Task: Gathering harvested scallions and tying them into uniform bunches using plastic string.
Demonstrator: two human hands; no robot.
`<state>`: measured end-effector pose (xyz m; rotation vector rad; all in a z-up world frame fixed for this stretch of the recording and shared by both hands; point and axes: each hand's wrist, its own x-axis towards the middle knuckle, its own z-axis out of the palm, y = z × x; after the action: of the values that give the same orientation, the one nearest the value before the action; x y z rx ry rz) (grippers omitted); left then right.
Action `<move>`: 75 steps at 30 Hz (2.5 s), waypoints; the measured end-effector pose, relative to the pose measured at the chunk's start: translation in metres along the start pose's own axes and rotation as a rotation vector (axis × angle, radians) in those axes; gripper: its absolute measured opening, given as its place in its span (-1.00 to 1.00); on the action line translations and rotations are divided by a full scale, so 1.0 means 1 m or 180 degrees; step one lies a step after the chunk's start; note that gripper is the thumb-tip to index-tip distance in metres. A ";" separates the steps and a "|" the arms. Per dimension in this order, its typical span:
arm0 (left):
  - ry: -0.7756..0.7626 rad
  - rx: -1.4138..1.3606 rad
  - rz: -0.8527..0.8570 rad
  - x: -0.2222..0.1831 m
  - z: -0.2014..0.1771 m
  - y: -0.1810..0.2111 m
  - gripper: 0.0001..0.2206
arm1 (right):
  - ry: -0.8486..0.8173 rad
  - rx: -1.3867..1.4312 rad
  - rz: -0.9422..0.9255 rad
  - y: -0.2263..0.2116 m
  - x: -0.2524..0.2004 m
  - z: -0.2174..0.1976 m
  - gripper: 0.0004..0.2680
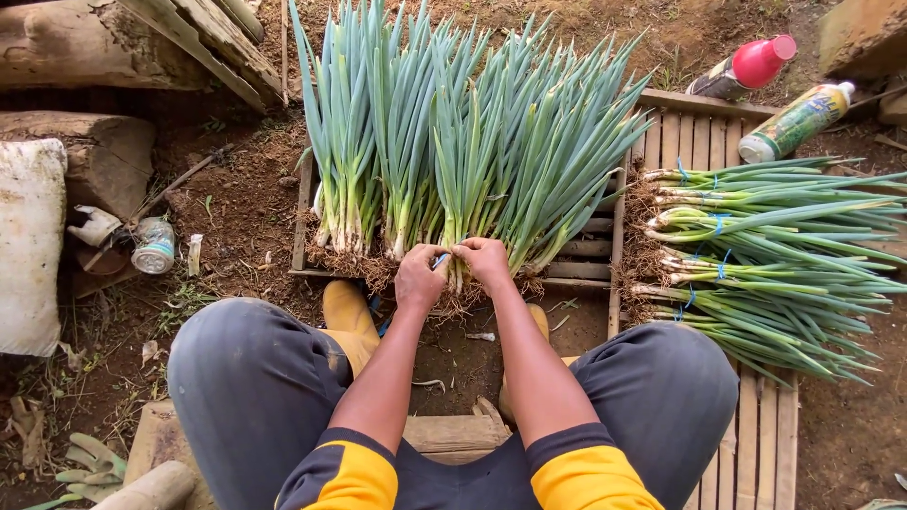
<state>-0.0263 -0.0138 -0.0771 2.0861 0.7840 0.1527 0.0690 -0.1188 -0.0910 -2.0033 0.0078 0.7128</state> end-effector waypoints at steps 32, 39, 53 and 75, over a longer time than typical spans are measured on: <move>-0.0314 0.0379 0.0391 0.029 -0.004 -0.008 -0.90 | 0.0056 -0.0636 -0.0509 -0.019 -0.020 -0.013 -0.90; -0.0180 0.0512 0.0674 0.033 0.009 -0.024 -0.91 | 0.0069 -0.0765 -0.0641 -0.021 -0.022 -0.013 -0.87; -0.0197 0.0579 0.0601 0.040 0.025 -0.027 -0.96 | 0.0526 -0.0551 -0.1140 -0.014 -0.027 -0.005 -0.88; -0.1036 0.0051 -0.1108 0.054 0.031 -0.019 -0.79 | 0.1073 -0.1104 -0.2467 0.069 0.026 0.028 -0.89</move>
<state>0.0190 0.0038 -0.1202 1.8889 0.9292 -0.3748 0.0573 -0.1253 -0.1686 -2.1912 -0.6937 -0.1324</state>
